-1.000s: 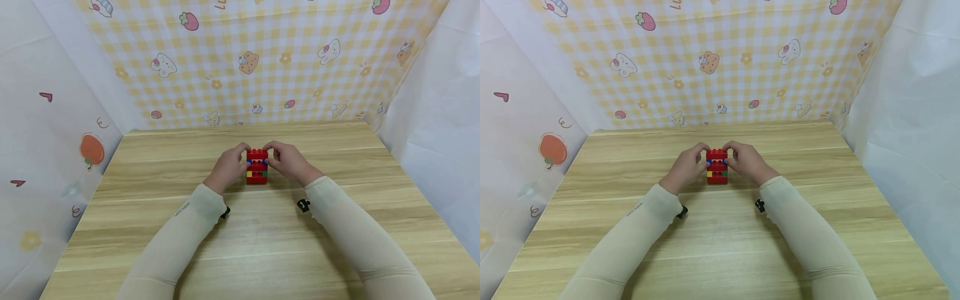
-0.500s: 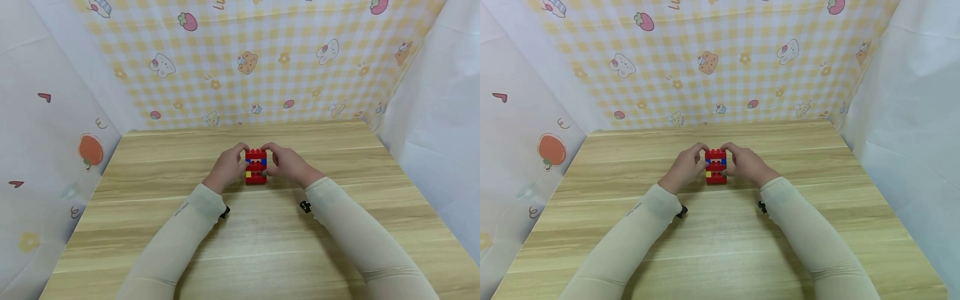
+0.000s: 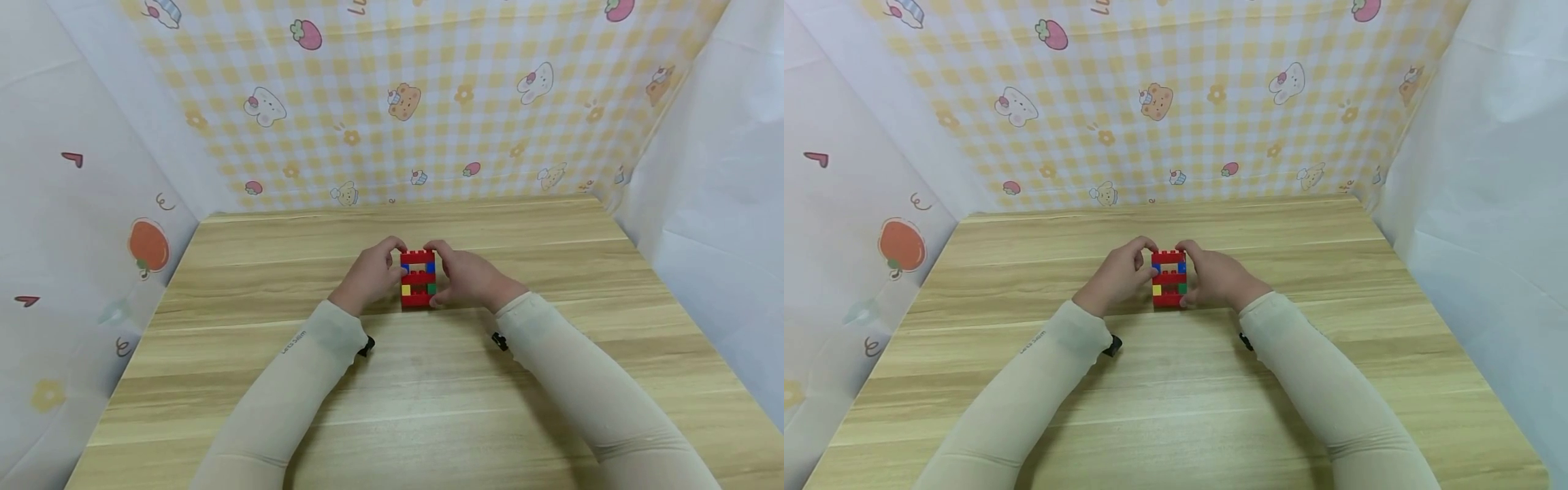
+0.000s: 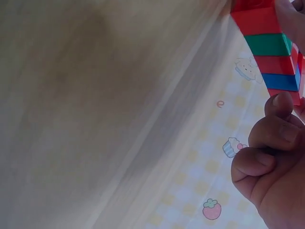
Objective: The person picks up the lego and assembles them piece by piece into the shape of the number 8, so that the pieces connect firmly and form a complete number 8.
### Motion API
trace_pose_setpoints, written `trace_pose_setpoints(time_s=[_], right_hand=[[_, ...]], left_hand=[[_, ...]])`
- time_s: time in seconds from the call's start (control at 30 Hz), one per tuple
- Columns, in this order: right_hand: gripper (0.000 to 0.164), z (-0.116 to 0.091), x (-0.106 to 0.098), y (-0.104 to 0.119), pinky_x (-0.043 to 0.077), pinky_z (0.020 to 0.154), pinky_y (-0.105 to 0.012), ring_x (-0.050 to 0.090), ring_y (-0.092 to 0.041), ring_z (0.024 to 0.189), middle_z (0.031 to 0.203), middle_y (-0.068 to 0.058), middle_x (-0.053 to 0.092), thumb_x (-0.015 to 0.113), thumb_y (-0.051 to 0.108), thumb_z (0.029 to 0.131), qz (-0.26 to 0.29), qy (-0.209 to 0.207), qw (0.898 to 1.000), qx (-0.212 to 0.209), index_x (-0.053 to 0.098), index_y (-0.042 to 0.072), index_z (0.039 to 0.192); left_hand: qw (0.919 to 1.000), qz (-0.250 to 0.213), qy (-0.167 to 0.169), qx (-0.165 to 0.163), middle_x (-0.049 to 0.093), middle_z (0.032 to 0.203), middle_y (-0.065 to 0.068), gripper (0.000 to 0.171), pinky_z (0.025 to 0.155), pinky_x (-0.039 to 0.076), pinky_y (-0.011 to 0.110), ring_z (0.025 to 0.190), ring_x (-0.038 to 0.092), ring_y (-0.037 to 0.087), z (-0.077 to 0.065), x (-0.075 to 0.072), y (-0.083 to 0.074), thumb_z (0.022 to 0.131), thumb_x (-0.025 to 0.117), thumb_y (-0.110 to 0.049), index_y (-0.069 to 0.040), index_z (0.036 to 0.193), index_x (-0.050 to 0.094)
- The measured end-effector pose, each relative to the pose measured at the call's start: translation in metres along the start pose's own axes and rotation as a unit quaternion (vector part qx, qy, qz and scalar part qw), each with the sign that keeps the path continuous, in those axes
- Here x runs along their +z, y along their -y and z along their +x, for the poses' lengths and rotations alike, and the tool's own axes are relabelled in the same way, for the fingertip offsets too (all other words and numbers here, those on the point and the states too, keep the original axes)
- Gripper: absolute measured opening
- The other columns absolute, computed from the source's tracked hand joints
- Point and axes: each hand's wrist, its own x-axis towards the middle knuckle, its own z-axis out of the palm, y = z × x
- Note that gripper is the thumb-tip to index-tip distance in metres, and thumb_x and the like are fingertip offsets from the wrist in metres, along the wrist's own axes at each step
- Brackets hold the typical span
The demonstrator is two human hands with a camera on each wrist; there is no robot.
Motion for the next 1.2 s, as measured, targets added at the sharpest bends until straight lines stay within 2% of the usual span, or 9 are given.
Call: trace_pose_setpoints(time_s=[0.2, 0.3, 0.37, 0.5, 0.6, 0.8, 1.0, 1.2], right_hand=[[0.103, 0.001, 0.003, -0.001, 0.06, 0.09, -0.043, 0.064, -0.028, 0.099, 0.121, -0.011, 0.067, 0.096, 0.032, 0.079, 0.002, 0.004, 1.0, -0.009, 0.029, 0.022, 0.157], [0.103, 0.001, 0.003, -0.002, 0.059, 0.086, -0.042, 0.063, -0.028, 0.095, 0.115, -0.011, 0.067, 0.095, 0.033, 0.08, 0.0, 0.005, 1.0, -0.014, 0.028, 0.021, 0.157], [0.103, 0.001, 0.003, -0.003, 0.058, 0.084, -0.04, 0.062, -0.028, 0.094, 0.113, -0.01, 0.066, 0.095, 0.033, 0.08, 0.002, 0.006, 1.0, -0.015, 0.028, 0.021, 0.157], [0.103, 0.001, 0.003, -0.004, 0.057, 0.082, -0.039, 0.061, -0.028, 0.094, 0.111, -0.009, 0.065, 0.095, 0.033, 0.08, 0.007, 0.006, 1.0, -0.013, 0.028, 0.022, 0.158], [0.104, 0.0, 0.002, -0.005, 0.057, 0.083, -0.039, 0.06, -0.028, 0.095, 0.111, -0.009, 0.064, 0.094, 0.033, 0.081, 0.013, 0.009, 1.0, -0.008, 0.027, 0.023, 0.159], [0.103, -0.001, 0.002, -0.006, 0.055, 0.081, -0.038, 0.059, -0.027, 0.094, 0.107, -0.009, 0.063, 0.094, 0.033, 0.081, 0.023, 0.011, 1.0, -0.009, 0.027, 0.022, 0.159], [0.102, 0.0, 0.004, -0.008, 0.054, 0.076, -0.037, 0.058, -0.027, 0.089, 0.101, -0.009, 0.062, 0.094, 0.032, 0.081, 0.028, 0.007, 0.999, -0.019, 0.028, 0.021, 0.158], [0.108, -0.001, 0.005, -0.013, 0.054, 0.077, -0.037, 0.059, -0.026, 0.089, 0.102, -0.009, 0.062, 0.095, 0.034, 0.079, 0.028, 0.011, 0.999, -0.021, 0.026, 0.021, 0.161]], left_hand=[[0.9998, -0.004, 0.016, -0.005, 0.049, 0.081, 0.008, 0.04, 0.057, 0.039, 0.031, 0.063, 0.046, 0.022, -0.001, -0.001, 0.001, 0.104, 0.068, -0.022, -0.022, 0.141, 0.052], [0.9997, 0.008, 0.024, -0.005, 0.052, 0.087, 0.009, 0.047, 0.059, 0.043, 0.033, 0.067, 0.049, 0.024, -0.002, -0.001, 0.003, 0.102, 0.071, -0.024, -0.024, 0.144, 0.051], [0.9993, 0.022, 0.03, -0.003, 0.057, 0.096, 0.009, 0.055, 0.066, 0.048, 0.036, 0.076, 0.054, 0.026, -0.002, 0.0, 0.005, 0.1, 0.075, -0.026, -0.026, 0.148, 0.049], [0.9976, 0.056, 0.041, -0.002, 0.063, 0.119, 0.007, 0.075, 0.087, 0.056, 0.045, 0.101, 0.059, 0.027, -0.004, 0.001, 0.006, 0.093, 0.084, -0.03, -0.03, 0.155, 0.043], [0.9954, 0.082, 0.05, -0.002, 0.066, 0.123, 0.005, 0.089, 0.097, 0.056, 0.048, 0.104, 0.061, 0.027, -0.006, 0.002, 0.006, 0.087, 0.089, -0.033, -0.032, 0.159, 0.037], [0.9921, 0.11, 0.06, 0.007, 0.065, 0.129, 0.005, 0.109, 0.103, 0.054, 0.048, 0.102, 0.061, 0.026, -0.008, 0.005, 0.006, 0.079, 0.095, -0.035, -0.03, 0.164, 0.027], [0.9913, 0.115, 0.065, -0.004, 0.061, 0.142, 0.008, 0.115, 0.105, 0.053, 0.048, 0.108, 0.06, 0.025, -0.009, 0.008, 0.007, 0.079, 0.096, -0.031, -0.03, 0.167, 0.022], [0.9914, 0.11, 0.07, -0.008, 0.062, 0.138, 0.007, 0.111, 0.103, 0.054, 0.048, 0.108, 0.06, 0.026, -0.009, 0.008, 0.008, 0.078, 0.096, -0.033, -0.029, 0.164, 0.025]])
